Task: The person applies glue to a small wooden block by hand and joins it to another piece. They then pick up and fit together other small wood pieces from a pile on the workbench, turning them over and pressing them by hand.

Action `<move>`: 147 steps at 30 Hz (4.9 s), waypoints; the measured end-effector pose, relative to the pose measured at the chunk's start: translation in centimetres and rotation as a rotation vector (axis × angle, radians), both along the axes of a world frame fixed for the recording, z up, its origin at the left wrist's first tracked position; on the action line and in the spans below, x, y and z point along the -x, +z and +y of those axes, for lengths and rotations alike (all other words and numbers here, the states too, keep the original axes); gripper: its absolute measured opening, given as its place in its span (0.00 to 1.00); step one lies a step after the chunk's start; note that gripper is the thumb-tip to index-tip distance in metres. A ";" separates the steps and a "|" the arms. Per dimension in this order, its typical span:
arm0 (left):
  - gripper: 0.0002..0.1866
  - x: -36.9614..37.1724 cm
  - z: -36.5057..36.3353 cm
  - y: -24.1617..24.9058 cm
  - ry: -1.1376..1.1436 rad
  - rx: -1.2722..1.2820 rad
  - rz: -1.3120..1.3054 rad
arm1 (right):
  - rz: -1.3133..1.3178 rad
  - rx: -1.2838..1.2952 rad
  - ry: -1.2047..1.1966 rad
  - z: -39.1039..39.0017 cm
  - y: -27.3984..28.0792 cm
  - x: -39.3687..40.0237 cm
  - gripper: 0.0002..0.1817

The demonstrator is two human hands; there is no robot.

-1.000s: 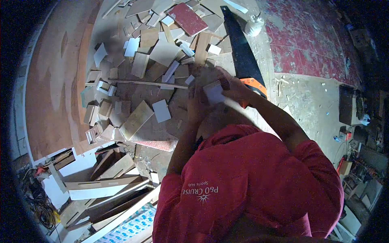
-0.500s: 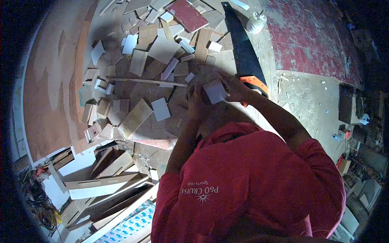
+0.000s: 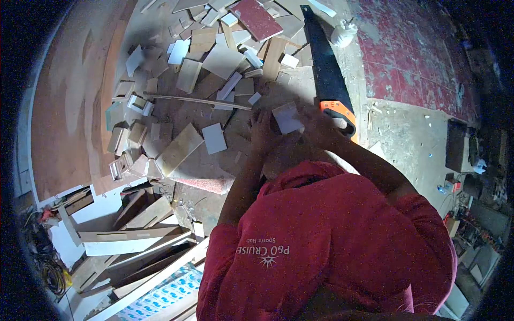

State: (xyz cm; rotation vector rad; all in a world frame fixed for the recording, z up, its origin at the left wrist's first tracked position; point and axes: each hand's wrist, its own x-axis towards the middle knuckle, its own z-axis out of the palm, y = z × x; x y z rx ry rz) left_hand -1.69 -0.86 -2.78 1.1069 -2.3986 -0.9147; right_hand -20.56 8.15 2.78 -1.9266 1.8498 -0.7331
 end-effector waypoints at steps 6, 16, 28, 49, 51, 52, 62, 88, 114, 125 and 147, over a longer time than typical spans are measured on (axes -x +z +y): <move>0.53 0.5 -0.5 1.3 0.010 0.002 -0.284 | 0.250 -0.145 0.191 -0.9 -0.1 -2.2 0.26; 0.48 0.8 0.2 2.2 0.071 0.096 -0.166 | 0.263 -0.117 0.054 0.1 -2.7 1.2 0.26; 0.51 0.7 0.0 3.0 0.062 0.090 -0.237 | -1.277 -0.682 -0.210 -0.7 1.0 0.7 0.27; 0.50 0.4 -0.5 2.5 0.038 0.026 -0.142 | -0.639 -0.448 -0.063 -2.9 3.6 2.3 0.37; 0.50 0.0 -1.3 -0.2 0.031 0.023 -0.052 | -1.026 -0.353 -0.058 -2.9 3.5 2.8 0.38; 0.50 -0.2 -2.6 -4.4 -0.003 -0.148 0.103 | -0.964 -0.308 0.029 -3.1 2.9 3.3 0.42; 0.53 -1.1 -1.2 2.5 -0.076 -0.028 -0.039 | -0.915 -0.178 0.314 -4.3 6.6 0.8 0.61; 0.53 -4.9 4.3 6.3 0.299 0.067 -0.127 | -0.190 -0.338 0.052 -1.7 0.3 0.9 0.45; 0.52 -23.4 3.5 -4.5 0.850 0.479 -0.289 | 0.190 -0.107 0.018 -2.5 0.9 -9.2 0.37; 0.48 -27.4 2.2 -1.0 0.526 0.279 -0.182 | 0.386 -0.124 0.483 -5.2 4.1 -20.1 0.50; 0.46 -28.6 2.1 -0.6 0.286 0.245 -0.342 | 0.142 -0.007 -0.155 -14.3 3.6 -6.9 0.46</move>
